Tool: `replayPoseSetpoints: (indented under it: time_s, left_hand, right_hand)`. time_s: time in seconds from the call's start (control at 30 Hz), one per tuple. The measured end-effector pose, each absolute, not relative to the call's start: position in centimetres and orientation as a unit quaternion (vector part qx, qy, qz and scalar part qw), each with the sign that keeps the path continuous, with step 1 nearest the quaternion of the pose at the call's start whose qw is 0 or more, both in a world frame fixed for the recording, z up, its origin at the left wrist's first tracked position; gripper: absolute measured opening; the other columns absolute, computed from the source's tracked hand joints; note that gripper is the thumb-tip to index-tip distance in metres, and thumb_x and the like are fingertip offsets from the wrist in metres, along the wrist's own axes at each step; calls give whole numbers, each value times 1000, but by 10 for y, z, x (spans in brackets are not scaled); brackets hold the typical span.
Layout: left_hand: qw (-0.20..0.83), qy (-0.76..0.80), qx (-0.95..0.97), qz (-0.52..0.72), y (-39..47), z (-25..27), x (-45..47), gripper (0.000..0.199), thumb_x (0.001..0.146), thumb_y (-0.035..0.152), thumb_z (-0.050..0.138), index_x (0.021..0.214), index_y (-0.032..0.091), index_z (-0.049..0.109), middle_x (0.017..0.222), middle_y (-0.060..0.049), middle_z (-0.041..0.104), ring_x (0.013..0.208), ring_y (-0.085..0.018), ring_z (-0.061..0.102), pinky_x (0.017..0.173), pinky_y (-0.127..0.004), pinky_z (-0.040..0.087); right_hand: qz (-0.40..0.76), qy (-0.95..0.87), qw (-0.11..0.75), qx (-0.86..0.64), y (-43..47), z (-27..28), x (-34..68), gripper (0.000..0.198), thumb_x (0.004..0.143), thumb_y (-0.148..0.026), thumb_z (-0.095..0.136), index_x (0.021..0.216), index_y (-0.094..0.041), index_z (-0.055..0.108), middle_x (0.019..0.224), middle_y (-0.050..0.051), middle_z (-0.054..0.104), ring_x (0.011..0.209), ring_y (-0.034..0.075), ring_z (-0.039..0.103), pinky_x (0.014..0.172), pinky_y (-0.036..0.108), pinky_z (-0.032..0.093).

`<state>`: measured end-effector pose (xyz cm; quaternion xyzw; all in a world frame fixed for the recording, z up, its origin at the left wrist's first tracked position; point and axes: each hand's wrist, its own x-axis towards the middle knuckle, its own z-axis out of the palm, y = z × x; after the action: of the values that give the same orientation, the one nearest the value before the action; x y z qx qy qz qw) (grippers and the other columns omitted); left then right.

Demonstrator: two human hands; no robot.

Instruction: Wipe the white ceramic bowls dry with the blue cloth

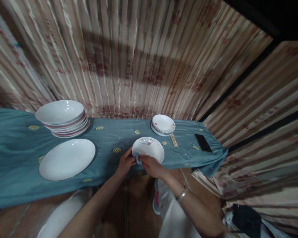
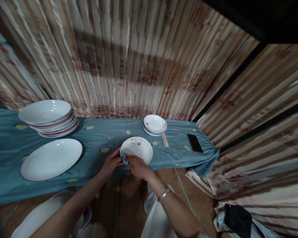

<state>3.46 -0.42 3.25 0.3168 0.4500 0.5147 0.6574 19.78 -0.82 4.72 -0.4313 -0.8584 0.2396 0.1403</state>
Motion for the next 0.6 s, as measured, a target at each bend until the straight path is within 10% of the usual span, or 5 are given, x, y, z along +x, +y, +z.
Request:
replayPoseSetpoints:
  time_s: [0.27, 0.6]
  left_hand:
    - [661, 448, 329, 504, -2, 33, 34, 61, 53, 19, 70, 113, 18, 66, 114, -8, 69, 98, -29, 66, 80, -43, 57]
    - [646, 459, 327, 515, -2, 34, 35, 64, 50, 22, 74, 113, 15, 66, 110, -11, 69, 98, -32, 66, 78, -46, 57]
  right_hand:
    - [170, -849, 147, -478, -30, 63, 255, 38, 76, -2, 44, 100, -15, 70, 111, 12, 70, 106, 25, 63, 95, 37, 48]
    - [244, -578, 426, -651, -32, 29, 296, 40, 78, -35, 48, 108, -16, 67, 104, 11, 72, 99, 28, 66, 92, 43, 48]
